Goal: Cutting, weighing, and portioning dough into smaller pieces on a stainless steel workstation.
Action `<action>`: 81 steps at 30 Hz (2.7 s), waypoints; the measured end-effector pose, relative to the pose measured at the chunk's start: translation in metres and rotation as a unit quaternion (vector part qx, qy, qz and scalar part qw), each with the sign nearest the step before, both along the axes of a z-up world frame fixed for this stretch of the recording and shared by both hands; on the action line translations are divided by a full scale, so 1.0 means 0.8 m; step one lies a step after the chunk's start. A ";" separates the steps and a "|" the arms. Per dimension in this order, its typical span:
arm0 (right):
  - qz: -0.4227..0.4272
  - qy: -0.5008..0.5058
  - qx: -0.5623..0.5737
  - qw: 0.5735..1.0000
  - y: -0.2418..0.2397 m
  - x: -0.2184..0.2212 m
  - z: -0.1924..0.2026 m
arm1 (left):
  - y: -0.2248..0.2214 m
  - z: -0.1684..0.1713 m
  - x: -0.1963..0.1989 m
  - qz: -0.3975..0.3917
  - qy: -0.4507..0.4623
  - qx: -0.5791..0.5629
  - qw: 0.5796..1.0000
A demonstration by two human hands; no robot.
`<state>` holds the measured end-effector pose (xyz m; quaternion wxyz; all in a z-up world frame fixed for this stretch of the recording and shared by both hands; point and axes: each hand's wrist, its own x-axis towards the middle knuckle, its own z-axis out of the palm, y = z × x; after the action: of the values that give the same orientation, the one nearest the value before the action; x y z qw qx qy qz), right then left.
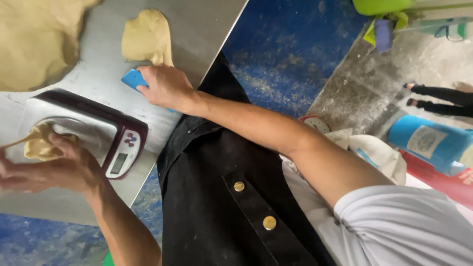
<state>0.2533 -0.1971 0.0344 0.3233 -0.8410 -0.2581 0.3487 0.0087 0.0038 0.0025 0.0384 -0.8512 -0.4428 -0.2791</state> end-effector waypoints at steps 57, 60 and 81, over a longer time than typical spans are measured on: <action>0.305 -0.212 0.066 0.926 0.099 0.046 -0.011 | -0.165 0.063 0.123 0.025 -0.100 -0.269 0.958; 0.291 -0.170 0.092 0.937 0.079 0.040 -0.008 | -0.093 0.007 0.042 0.072 -0.088 -0.180 0.977; 0.132 -0.085 0.058 0.986 -0.037 0.131 0.086 | -0.172 -0.015 0.202 -0.144 -0.039 -0.353 0.924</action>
<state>0.3578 -0.2269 0.1034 0.2992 -0.8060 -0.4131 0.3002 0.1703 -0.1340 -0.0092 -0.3226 -0.8525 -0.3866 -0.1405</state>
